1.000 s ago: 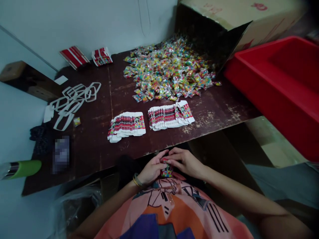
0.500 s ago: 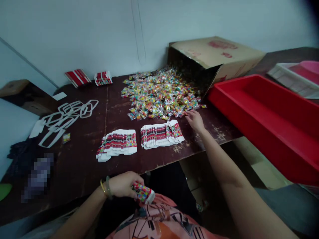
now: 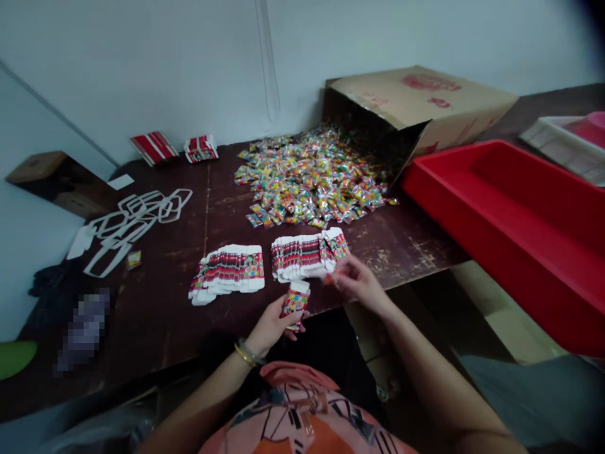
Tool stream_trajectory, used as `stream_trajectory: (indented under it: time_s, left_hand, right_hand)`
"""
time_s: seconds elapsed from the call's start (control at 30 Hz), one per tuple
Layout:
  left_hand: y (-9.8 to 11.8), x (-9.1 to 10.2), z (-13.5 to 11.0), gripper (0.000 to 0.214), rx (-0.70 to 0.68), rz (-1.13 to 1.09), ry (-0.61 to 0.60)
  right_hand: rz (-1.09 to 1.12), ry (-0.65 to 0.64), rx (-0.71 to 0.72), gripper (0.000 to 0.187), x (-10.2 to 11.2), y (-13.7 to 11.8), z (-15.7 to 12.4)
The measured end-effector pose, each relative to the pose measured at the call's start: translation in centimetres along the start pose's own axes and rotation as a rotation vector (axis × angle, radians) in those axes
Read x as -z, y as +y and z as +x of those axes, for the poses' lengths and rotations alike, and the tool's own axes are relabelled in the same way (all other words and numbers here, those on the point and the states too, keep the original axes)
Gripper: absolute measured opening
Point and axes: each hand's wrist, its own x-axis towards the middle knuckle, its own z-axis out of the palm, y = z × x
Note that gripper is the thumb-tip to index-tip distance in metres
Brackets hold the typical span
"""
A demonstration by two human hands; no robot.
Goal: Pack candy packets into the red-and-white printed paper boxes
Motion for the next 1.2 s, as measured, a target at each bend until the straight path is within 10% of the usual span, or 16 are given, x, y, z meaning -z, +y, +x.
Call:
stream_trajectory:
  time_s: [0.2, 0.37, 0.53, 0.73, 0.93, 1.07, 1.2]
  left_hand:
    - [-0.7, -1.3, -0.3, 0.053, -0.069, 0.011, -0.142]
    - [-1.5, -1.2, -0.9, 0.055, -0.092, -0.022, -0.140]
    - [-2.4, -0.1, -1.3, 0.057, -0.040, 0.045, -0.129]
    - [-2.4, -0.1, -1.7, 0.046, -0.019, 0.107, -0.160]
    - [-1.5, -0.8, -1.2, 0.059, -0.102, -0.096, -0.059]
    - [-1.6, -1.2, -0.8, 0.067, -0.052, -0.137, 0.011]
    - [-1.5, -1.3, -0.8, 0.059, -0.054, -0.140, -0.020]
  right_hand:
    - [-0.122, -0.141, 0.039, 0.023, -3.2, -3.6, -2.4]
    - [-0.525, -0.349, 0.385, 0.019, -3.3, -4.5, -1.9]
    - [-0.746, -0.250, 0.433, 0.015, -4.5, -4.5, -2.7]
    - [-0.672, -0.572, 0.532, 0.014, -4.4, -5.9, -3.7]
    - [-0.510, -0.120, 0.413, 0.021, -5.5, -4.2, -5.2]
    - [-0.212, -0.050, 0.275, 0.025, -6.9, -2.9, -6.4]
    - [0.340, -0.097, -0.162, 0.035, -7.5, -2.0, -6.5]
